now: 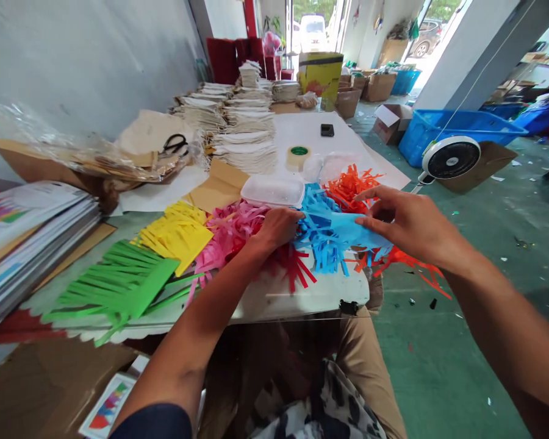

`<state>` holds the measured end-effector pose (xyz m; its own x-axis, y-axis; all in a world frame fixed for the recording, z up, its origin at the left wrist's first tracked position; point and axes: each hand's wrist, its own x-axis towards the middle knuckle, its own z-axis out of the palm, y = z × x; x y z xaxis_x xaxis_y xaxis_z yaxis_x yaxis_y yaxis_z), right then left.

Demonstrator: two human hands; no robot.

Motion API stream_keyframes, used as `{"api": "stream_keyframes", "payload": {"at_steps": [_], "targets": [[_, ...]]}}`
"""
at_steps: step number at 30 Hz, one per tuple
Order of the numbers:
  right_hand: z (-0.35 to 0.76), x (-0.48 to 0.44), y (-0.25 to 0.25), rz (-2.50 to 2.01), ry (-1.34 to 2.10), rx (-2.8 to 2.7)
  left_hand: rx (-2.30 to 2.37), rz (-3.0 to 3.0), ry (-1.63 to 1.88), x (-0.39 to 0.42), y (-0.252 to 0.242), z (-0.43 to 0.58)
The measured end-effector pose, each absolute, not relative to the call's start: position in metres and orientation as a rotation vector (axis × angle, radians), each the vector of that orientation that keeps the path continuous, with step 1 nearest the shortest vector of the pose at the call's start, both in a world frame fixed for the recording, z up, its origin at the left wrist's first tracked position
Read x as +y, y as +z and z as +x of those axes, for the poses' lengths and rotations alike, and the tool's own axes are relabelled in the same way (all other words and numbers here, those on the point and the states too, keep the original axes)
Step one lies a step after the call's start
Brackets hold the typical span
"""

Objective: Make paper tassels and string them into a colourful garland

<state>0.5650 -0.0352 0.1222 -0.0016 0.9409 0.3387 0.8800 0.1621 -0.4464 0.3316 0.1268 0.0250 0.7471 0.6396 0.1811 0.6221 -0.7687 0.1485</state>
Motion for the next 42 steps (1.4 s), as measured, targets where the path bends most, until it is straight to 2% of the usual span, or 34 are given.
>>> {"api": "stream_keyframes", "payload": {"at_steps": [4,8,10,17,21,25,31,37,42], "targets": [[0.557,-0.062,0.137,-1.672,0.227,-1.830,1.008,2.807,0.416,0.117,0.037,0.325],[0.545,-0.083,0.142,-1.630,0.236,-1.751,0.757,2.347,0.892,0.085,0.063,0.318],[0.538,-0.090,0.141,-1.577,0.192,-1.701,0.585,2.058,1.015,0.065,0.078,0.319],[0.519,-0.111,0.147,-1.442,0.028,-1.695,0.394,1.912,0.968,0.034,0.104,0.335],[0.523,-0.124,0.155,-1.364,0.232,-1.655,0.277,1.816,0.864,0.023,0.114,0.330],[0.529,-0.118,0.151,-1.185,0.689,-1.490,0.211,1.615,0.606,0.008,0.133,0.321],[0.515,-0.111,0.117,-1.006,1.436,-1.267,0.162,1.525,0.274,0.007,0.144,0.318],[0.528,-0.127,0.094,-1.160,1.598,-1.155,0.287,1.256,0.138,0.012,0.101,0.310],[0.538,-0.123,0.083,-1.303,1.580,-1.126,0.272,1.150,-0.032,0.010,0.055,0.291]]}}
